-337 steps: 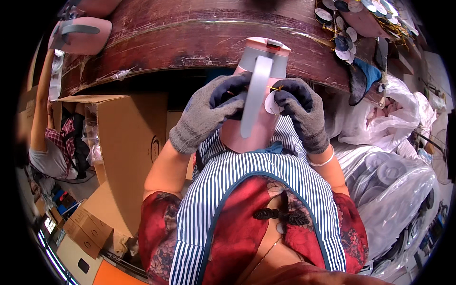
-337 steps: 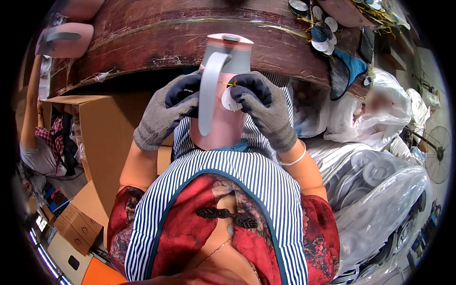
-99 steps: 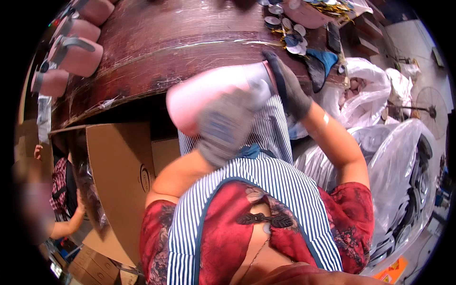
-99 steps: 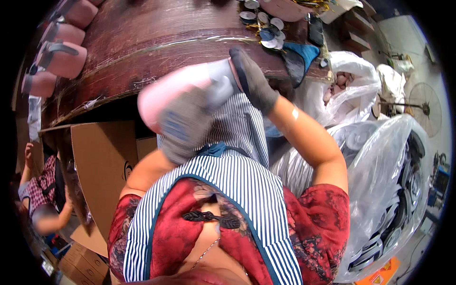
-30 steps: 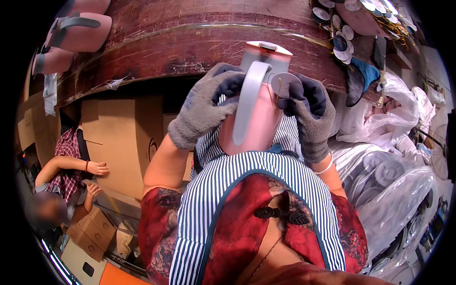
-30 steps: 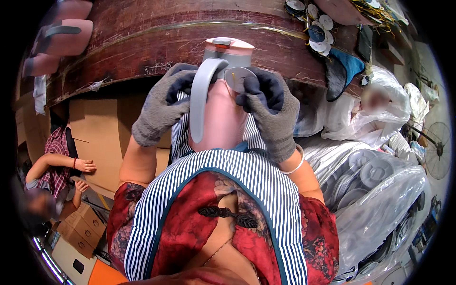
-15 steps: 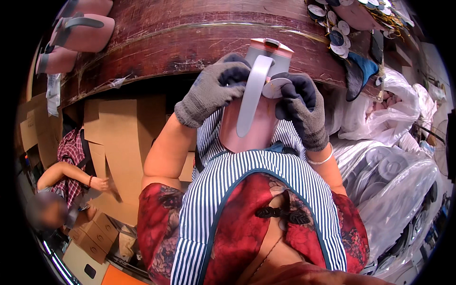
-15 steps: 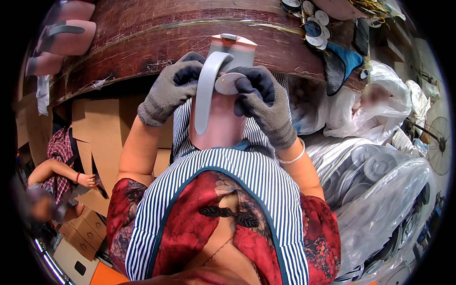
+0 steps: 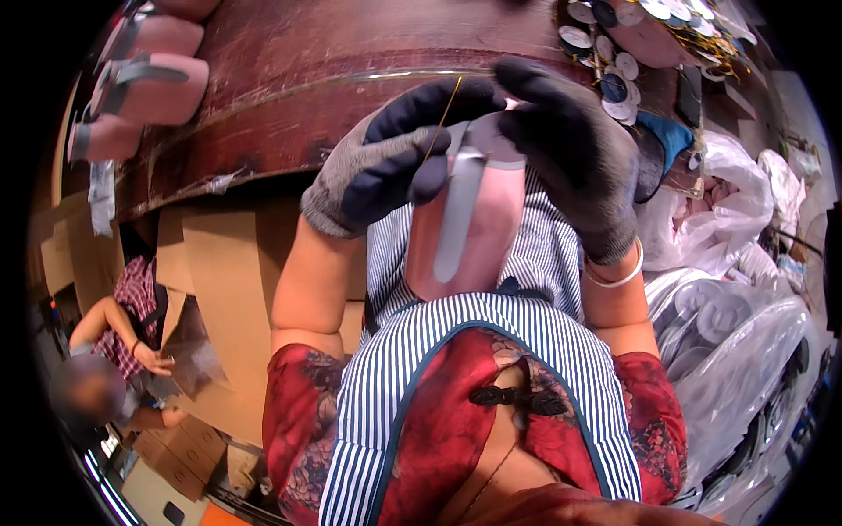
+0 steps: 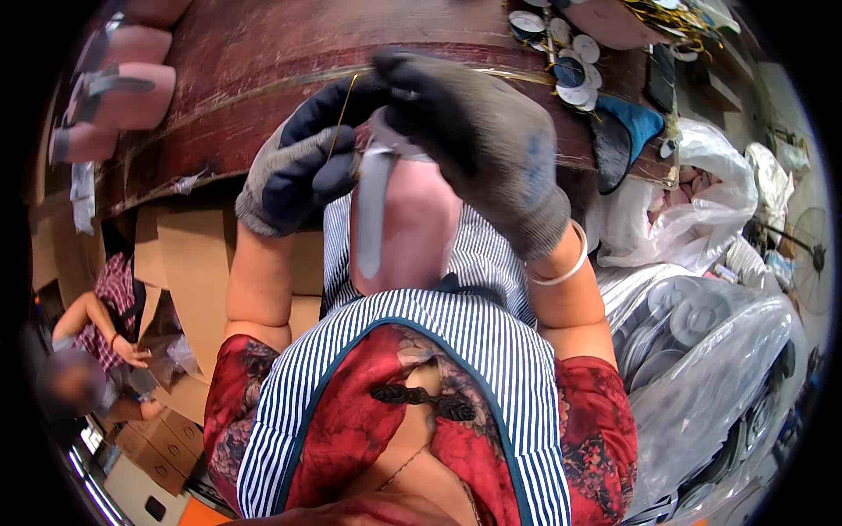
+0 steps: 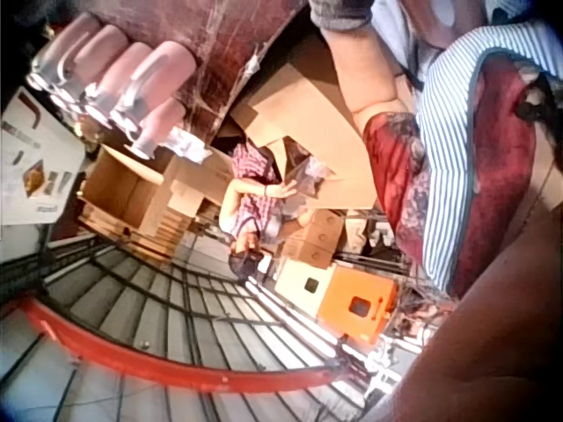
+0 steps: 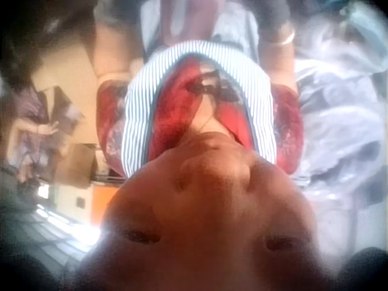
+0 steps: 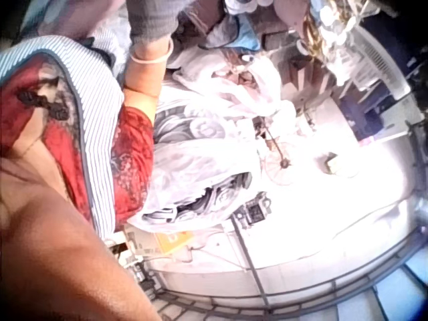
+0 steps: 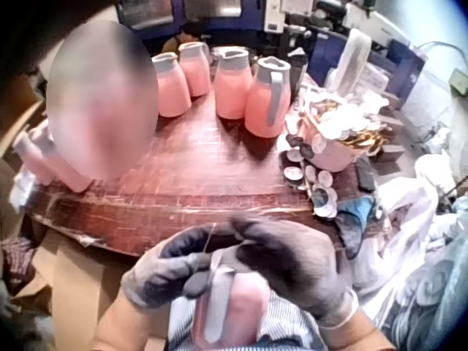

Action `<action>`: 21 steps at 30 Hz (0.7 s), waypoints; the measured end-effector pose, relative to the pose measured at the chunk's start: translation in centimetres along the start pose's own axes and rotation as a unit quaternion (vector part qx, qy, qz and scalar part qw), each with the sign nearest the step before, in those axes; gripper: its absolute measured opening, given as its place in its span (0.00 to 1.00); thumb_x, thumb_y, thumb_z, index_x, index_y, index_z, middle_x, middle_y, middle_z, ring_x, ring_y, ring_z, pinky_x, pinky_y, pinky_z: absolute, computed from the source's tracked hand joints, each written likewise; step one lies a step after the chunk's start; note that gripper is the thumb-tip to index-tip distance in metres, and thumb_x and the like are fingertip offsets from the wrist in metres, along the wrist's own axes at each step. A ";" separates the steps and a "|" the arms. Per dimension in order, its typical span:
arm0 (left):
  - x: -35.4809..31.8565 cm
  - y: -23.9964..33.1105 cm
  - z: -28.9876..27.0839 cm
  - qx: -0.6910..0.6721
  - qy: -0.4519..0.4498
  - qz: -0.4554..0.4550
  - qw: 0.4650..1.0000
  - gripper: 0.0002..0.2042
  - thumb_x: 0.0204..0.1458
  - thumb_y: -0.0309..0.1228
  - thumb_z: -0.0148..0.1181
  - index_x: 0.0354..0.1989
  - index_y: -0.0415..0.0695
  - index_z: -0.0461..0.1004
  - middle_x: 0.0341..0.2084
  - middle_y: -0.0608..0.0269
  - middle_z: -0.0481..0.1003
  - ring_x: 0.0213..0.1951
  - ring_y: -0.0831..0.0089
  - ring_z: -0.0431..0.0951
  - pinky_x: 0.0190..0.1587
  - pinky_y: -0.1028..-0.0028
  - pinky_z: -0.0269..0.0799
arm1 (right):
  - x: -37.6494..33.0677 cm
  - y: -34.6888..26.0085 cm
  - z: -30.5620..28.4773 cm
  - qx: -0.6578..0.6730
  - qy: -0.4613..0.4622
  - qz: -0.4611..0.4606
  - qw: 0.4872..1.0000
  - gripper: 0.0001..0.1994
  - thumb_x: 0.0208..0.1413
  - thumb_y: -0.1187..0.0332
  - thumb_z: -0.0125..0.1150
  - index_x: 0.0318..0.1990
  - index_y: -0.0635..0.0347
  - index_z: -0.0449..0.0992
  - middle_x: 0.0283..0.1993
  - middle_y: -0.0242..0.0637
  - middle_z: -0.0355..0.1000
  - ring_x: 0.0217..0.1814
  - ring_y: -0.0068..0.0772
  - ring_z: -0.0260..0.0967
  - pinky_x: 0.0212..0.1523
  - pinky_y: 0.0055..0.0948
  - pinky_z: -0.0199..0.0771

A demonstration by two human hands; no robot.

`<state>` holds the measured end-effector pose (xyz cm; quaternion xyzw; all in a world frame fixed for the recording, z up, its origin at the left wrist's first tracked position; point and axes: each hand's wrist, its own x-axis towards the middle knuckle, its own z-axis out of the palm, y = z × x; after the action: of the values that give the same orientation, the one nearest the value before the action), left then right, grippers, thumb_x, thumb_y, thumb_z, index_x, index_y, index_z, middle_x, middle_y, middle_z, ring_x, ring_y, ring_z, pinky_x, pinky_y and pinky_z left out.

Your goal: The person assembles pink thermal carafes by hand, inserting interior components, placing lids, and attaching circular labels to the handles.

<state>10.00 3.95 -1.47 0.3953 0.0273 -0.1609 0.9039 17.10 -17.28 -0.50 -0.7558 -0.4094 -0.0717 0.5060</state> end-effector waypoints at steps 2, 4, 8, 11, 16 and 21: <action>0.1 0.8 -0.5 0.206 0.040 0.029 0.977 0.27 0.58 0.26 0.60 0.66 0.36 0.63 0.58 0.57 0.72 0.58 0.68 0.71 0.60 0.70 0.67 | 1.5 -0.2 0.4 -0.023 -0.037 0.009 0.999 0.20 0.56 0.80 0.65 0.57 0.66 0.70 0.58 0.45 0.74 0.56 0.33 0.75 0.53 0.30 0.79; 0.0 0.8 -0.2 0.300 0.091 0.035 0.949 0.25 0.54 0.24 0.63 0.62 0.37 0.68 0.54 0.58 0.75 0.52 0.66 0.76 0.54 0.69 0.72 | 1.5 -0.1 1.7 -0.052 -0.004 0.015 0.999 0.23 0.54 0.70 0.70 0.57 0.62 0.72 0.50 0.43 0.78 0.47 0.32 0.80 0.46 0.28 0.80; -1.3 5.2 0.5 0.681 -0.018 0.112 0.724 0.15 0.40 0.21 0.66 0.41 0.42 0.80 0.40 0.54 0.77 0.36 0.59 0.78 0.40 0.67 0.74 | -2.2 -0.5 3.4 0.252 0.134 0.182 0.941 0.32 0.52 0.60 0.73 0.62 0.61 0.67 0.42 0.42 0.76 0.39 0.35 0.79 0.41 0.29 0.79; 1.9 9.0 0.8 0.746 -0.247 0.185 0.590 0.10 0.37 0.24 0.65 0.31 0.43 0.79 0.31 0.57 0.73 0.38 0.55 0.73 0.42 0.66 0.69 | -6.8 4.6 5.8 -0.149 0.040 -0.038 0.987 0.31 0.52 0.45 0.62 0.60 0.53 0.72 0.63 0.40 0.68 0.63 0.41 0.66 0.54 0.47 0.72; 4.1 5.8 -10.5 0.512 0.032 0.021 0.858 0.14 0.60 0.27 0.52 0.53 0.37 0.72 0.47 0.59 0.72 0.49 0.67 0.70 0.53 0.71 0.64 | -8.2 0.6 1.9 -0.212 0.051 -0.065 0.974 0.21 0.53 0.51 0.62 0.53 0.45 0.75 0.60 0.39 0.68 0.59 0.46 0.68 0.51 0.48 0.72; 5.1 -0.9 -10.8 0.835 -0.021 0.315 0.450 0.26 0.64 0.51 0.47 0.60 0.42 0.69 0.57 0.52 0.73 0.54 0.57 0.72 0.54 0.58 0.66 | -10.2 -10.4 -16.6 -0.496 0.137 0.047 0.856 0.22 0.53 0.53 0.62 0.55 0.44 0.73 0.61 0.40 0.67 0.59 0.46 0.67 0.54 0.46 0.71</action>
<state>15.40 9.81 -10.41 0.9383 -0.2653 0.1810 0.1282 8.31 -34.92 9.43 -0.9076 -0.2099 -0.3441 0.1180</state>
